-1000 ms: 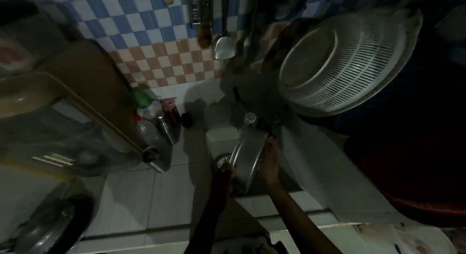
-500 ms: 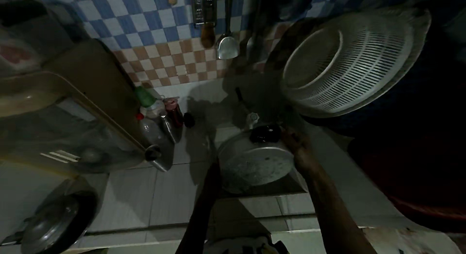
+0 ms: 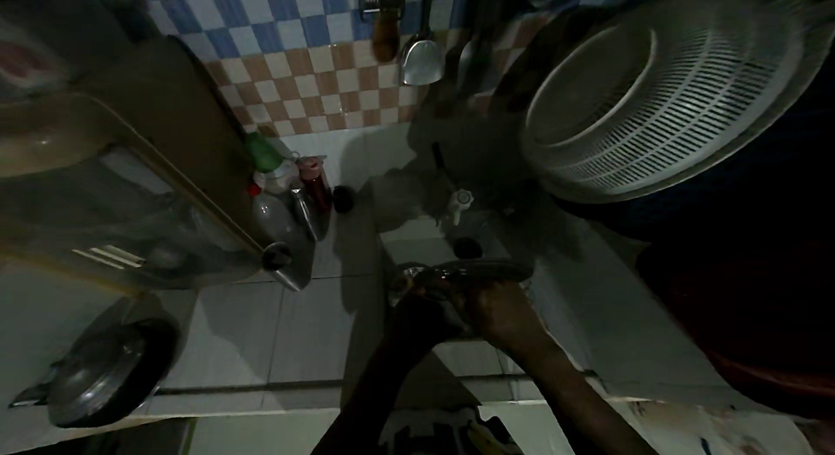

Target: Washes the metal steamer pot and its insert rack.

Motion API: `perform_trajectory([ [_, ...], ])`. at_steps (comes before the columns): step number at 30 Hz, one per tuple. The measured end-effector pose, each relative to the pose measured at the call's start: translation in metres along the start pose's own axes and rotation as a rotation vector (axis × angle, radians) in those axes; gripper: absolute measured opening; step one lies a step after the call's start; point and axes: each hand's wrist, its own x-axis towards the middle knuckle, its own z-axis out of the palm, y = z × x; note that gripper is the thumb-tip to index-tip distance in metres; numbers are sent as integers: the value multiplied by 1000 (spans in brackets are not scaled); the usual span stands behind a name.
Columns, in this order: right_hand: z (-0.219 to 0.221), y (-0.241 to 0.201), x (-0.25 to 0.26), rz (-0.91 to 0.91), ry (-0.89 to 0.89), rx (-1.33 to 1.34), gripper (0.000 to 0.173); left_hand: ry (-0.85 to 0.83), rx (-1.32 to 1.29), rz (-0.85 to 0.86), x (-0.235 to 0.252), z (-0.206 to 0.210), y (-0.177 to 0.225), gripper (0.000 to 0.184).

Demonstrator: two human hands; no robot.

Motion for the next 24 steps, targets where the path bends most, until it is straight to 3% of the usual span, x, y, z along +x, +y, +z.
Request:
perform_trajectory([
  [3, 12, -2, -6, -210, 28, -75, 27, 28, -382, -51, -1, 6, -9, 45],
  [5, 18, 13, -12, -296, 91, -47, 25, 78, -800, -197, -3, 6, -8, 25],
  [7, 21, 36, -20, -227, 172, 70, 38, 151, -1038, -348, -6, 2, -7, 22],
  [9, 20, 57, -20, -40, 238, 268, 48, 197, -1171, -440, -6, -2, -2, 40],
  [14, 18, 59, -10, 553, 341, 1007, 52, 230, -1166, -426, -17, -5, 2, 41],
  [18, 15, 6, -27, 926, 325, 1064, 50, 262, -1067, -351, -9, -6, -6, 32],
  [20, 19, 1, -37, 979, 263, 1047, 50, 277, -987, -310, -5, -10, -19, 30],
  [22, 23, 10, -40, 919, 273, 971, 51, 310, -896, -282, -3, -12, -27, 29],
  [24, 22, 23, -38, 713, 290, 850, 52, 308, -818, -242, -3, -13, -35, 54],
])
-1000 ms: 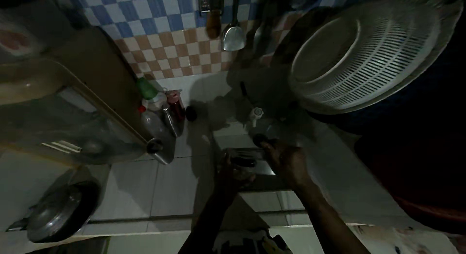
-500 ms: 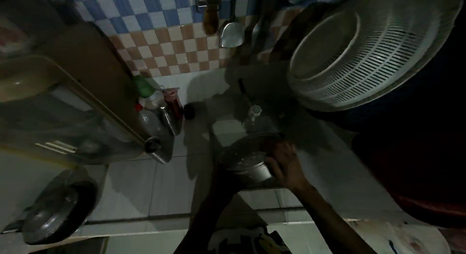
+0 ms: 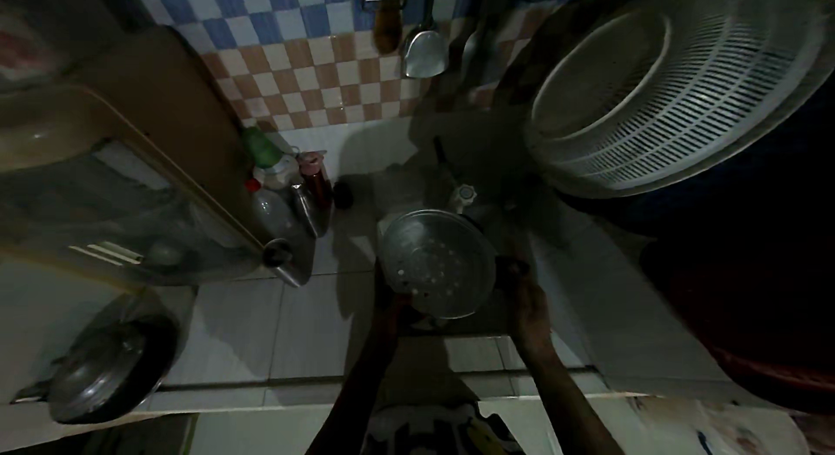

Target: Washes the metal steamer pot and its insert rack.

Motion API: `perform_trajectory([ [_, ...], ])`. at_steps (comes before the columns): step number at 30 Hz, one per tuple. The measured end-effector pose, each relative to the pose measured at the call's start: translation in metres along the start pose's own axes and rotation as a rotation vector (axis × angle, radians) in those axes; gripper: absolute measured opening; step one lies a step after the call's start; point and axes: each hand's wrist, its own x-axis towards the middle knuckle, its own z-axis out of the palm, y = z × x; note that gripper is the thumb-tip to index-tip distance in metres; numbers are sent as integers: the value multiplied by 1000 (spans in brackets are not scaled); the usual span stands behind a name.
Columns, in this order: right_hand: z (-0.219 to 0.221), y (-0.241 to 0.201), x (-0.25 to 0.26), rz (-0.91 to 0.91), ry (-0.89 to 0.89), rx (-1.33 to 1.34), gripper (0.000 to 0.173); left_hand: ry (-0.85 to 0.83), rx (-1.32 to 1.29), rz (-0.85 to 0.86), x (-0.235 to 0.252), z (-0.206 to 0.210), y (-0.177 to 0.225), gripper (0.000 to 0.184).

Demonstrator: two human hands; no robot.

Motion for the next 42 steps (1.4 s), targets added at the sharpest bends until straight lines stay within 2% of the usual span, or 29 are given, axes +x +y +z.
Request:
perform_trajectory([
  [1, -3, -1, 8, -130, -55, -89, 52, -10, 21, -1, 1, -1, -1, 65],
  [2, -5, -2, 16, -257, -122, -217, 52, -2, 37, -7, -1, 1, -1, 64],
  [4, -1, 7, 32, -485, -223, -566, 54, 49, 49, -21, -6, 8, 0, 47],
  [5, 3, 16, 35, -524, -268, -747, 59, 67, 45, -21, -9, 12, -1, 38],
  [6, 9, 24, 32, -496, -330, -883, 64, 75, 38, -1, -10, 14, -3, 37],
  [8, 19, 26, 13, -363, -516, -924, 71, 89, 35, 54, -10, 18, -5, 46],
  [9, 24, 26, 2, -314, -614, -861, 69, 95, 31, 79, -7, 17, -6, 51],
  [11, 36, 16, -18, -303, -748, -668, 51, 105, 19, 112, -1, 11, -16, 54],
  [14, 53, -16, -12, -70, -920, -419, 55, 87, -14, 51, 2, 10, -26, 46],
  [15, 59, -19, -4, -5, -917, -400, 61, 70, -26, 18, -1, 12, -28, 46],
  [16, 63, -15, 5, -34, -880, -404, 67, 75, -42, 4, -3, 15, -28, 46],
  [18, 61, 0, 26, -252, -774, -406, 77, 77, -47, 3, -4, 21, -21, 51],
  [20, 55, 6, 44, -404, -632, -422, 82, 77, -29, 36, -6, 23, -12, 49],
  [21, 52, 10, 50, -450, -528, -433, 78, 76, -36, 66, -5, 22, -11, 50],
  [23, 55, 21, 56, -529, -310, -513, 62, 49, -12, 122, -2, 16, -9, 60],
  [24, 59, 25, 55, -527, -257, -561, 60, 40, 8, 132, -1, 14, -10, 63],
  [26, 70, 28, 43, -508, -284, -607, 59, 30, 44, 128, 3, 14, -15, 66],
  [28, 82, 27, 22, -505, -411, -467, 56, 16, 38, 112, 6, 15, -18, 64],
  [31, 78, 2, -7, -199, -715, -119, 50, 42, 23, 152, 10, 16, -14, 49],
  [32, 73, -3, -15, -144, -764, -105, 48, 32, 24, 183, 10, 14, -10, 47],
  [34, 67, -12, -30, -180, -819, -239, 46, 43, 41, 272, 12, 8, -2, 51],
  [38, 45, 5, -39, -342, -770, -587, 52, -9, 119, 524, 14, -4, 19, 58],
  [42, 24, 53, -23, -607, -451, -934, 39, 48, 323, 565, 8, -4, 39, 60],
])
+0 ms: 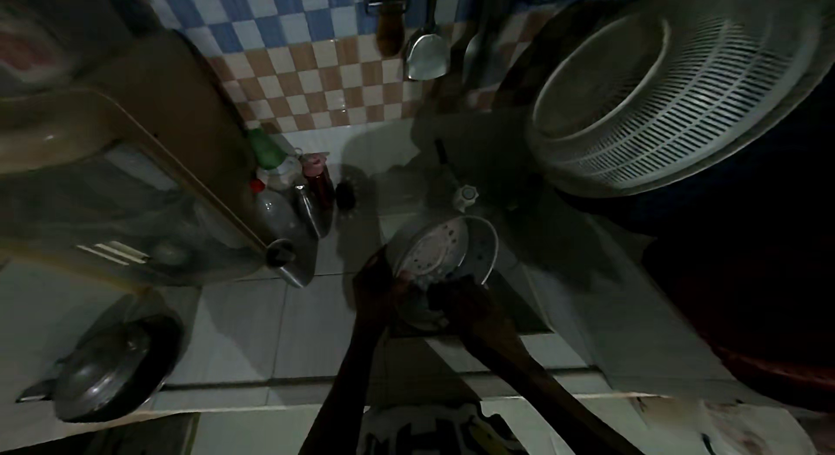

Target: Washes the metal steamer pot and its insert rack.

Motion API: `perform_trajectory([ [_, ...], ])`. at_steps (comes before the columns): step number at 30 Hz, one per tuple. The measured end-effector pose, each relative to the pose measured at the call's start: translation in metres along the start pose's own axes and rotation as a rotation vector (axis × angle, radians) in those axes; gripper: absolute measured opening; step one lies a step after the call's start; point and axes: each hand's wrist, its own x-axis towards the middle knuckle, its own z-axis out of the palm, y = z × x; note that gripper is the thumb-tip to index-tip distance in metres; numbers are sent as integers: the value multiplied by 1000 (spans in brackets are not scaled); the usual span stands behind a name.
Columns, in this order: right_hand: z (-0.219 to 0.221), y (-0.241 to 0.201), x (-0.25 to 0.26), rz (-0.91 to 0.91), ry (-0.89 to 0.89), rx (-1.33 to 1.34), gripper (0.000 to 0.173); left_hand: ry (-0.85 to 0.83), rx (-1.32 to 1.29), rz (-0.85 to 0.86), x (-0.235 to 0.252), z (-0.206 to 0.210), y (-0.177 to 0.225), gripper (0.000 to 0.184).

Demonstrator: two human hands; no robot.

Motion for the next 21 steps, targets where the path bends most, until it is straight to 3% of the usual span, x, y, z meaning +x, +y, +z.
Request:
perform_trajectory([
  [2, 8, -12, 1, 100, 1, -9, 45, 13, 31, -23, 1, 10, -2, 59],
  [5, 3, -54, 6, 221, -89, 292, 46, 8, 106, -34, 7, 24, 1, 54],
  [6, 4, -59, 6, 204, -45, 334, 44, -15, 132, -26, 10, 23, 5, 50],
  [10, 45, -9, -1, 19, 184, 96, 35, -79, 242, -56, 27, 7, 21, 40],
  [14, 56, 10, -14, -98, 246, 129, 29, -168, 162, -163, 28, 6, 21, 49],
  [17, 43, 1, -11, -132, 310, 219, 27, -153, 96, -125, 11, 5, 6, 74],
  [19, 31, -17, -1, -109, 355, 330, 22, -84, 96, -211, -7, 17, -12, 96],
  [21, 25, -44, 10, 15, 369, 406, 18, -55, 120, -340, -23, 34, -22, 99],
])
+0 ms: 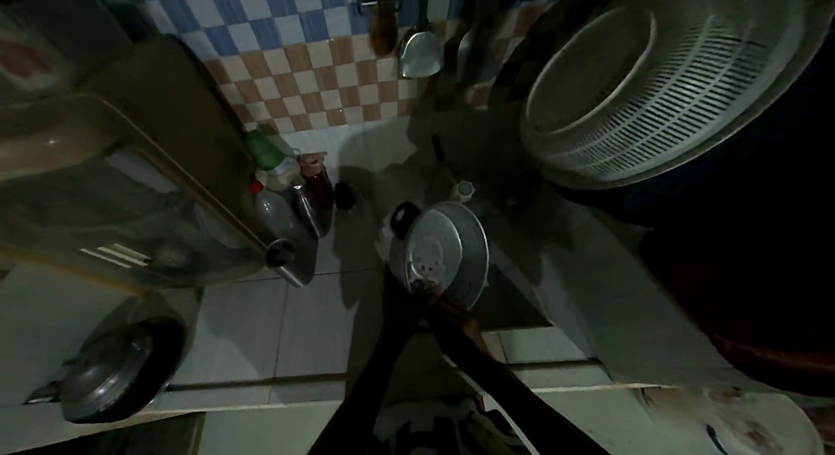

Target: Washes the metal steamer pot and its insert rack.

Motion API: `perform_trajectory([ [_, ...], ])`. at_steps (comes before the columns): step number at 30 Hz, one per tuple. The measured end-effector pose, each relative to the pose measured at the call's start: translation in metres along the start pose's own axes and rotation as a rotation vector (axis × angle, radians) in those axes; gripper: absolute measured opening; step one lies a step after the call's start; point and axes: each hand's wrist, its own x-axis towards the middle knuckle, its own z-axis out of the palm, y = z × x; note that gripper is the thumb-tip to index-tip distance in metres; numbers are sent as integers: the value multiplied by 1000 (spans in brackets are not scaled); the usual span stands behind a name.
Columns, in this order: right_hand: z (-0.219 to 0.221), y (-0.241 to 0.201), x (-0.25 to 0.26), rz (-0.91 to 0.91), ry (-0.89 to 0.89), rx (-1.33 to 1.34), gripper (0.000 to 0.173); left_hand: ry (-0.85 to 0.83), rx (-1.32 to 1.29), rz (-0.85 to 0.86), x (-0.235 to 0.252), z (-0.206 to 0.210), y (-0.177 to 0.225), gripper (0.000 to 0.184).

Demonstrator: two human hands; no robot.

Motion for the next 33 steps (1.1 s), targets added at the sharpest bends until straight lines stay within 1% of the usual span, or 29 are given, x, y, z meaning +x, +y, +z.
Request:
perform_trajectory([
  [1, 3, -9, 3, 74, -37, -1, 19, 17, -12, -20, -1, 7, -5, 87],
  [2, 6, -12, 3, 118, -127, -41, 21, 44, -29, -13, 0, 12, -8, 71],
  [3, 7, -10, 0, 116, -242, -100, 28, 78, -12, -10, 3, 11, -8, 59],
  [4, 5, -4, -4, 102, -368, -146, 36, 107, 41, 10, 6, 5, -4, 51],
  [5, 1, 5, -8, 90, -483, -186, 42, 124, 101, 38, 10, -4, 1, 48],
  [6, -6, 17, -10, 105, -563, -200, 43, 119, 181, 85, 13, -15, 8, 47],
  [7, -13, 31, -10, 106, -572, -196, 39, 101, 253, 144, 17, -25, 13, 48],
  [8, -19, 47, -11, 60, -524, -209, 36, 73, 303, 191, 20, -33, 16, 51],
  [9, -21, 67, -17, -30, -421, -220, 32, 35, 325, 199, 22, -36, 18, 53],
  [10, -21, 83, -23, -103, -355, -222, 31, 6, 322, 179, 23, -37, 17, 54],
  [11, -21, 91, -28, -151, -327, -221, 30, -13, 305, 151, 23, -36, 14, 55],
  [13, -22, 91, -31, -184, -338, -213, 33, -92, 246, 104, 25, -37, 12, 59],
  [15, -28, 76, -31, -109, -392, -158, 35, -209, 163, 76, 24, -38, 10, 70],
  [17, -24, 59, -30, -90, -246, -87, 23, -319, 75, 22, 15, -37, 4, 84],
  [18, -21, 48, -25, -78, -174, -74, 19, -335, 32, -25, 9, -32, 2, 85],
  [20, -14, 25, -12, -7, -58, -24, 19, -297, 40, -71, -7, -18, 0, 81],
  [21, -9, 17, -7, 38, -25, 4, 21, -243, 60, -75, -12, -11, -3, 82],
  [22, -5, 11, -3, 67, -33, 5, 22, -151, 67, -64, -15, -2, -7, 79],
  [23, -3, 8, 0, 74, -90, -18, 25, -47, 61, -34, -17, 5, -11, 75],
  [25, -3, 13, -1, 17, -199, -86, 33, 158, -23, 14, -16, 11, -11, 60],
  [27, -11, 30, -3, 3, -231, -155, 34, 266, -69, 159, -4, 4, 0, 51],
  [29, -19, 46, -8, 48, -219, -291, 42, 269, -37, 396, 7, -7, 5, 40],
  [30, -20, 49, -10, 71, -225, -344, 49, 258, -24, 469, 12, -9, 6, 36],
  [31, -19, 44, -12, 106, -246, -360, 51, 261, -50, 475, 13, -7, 6, 36],
  [32, -17, 31, -13, 161, -294, -332, 48, 271, -92, 439, 12, -4, 5, 37],
  [33, -14, 15, -14, 186, -317, -289, 45, 287, -139, 361, 11, 1, 6, 40],
])
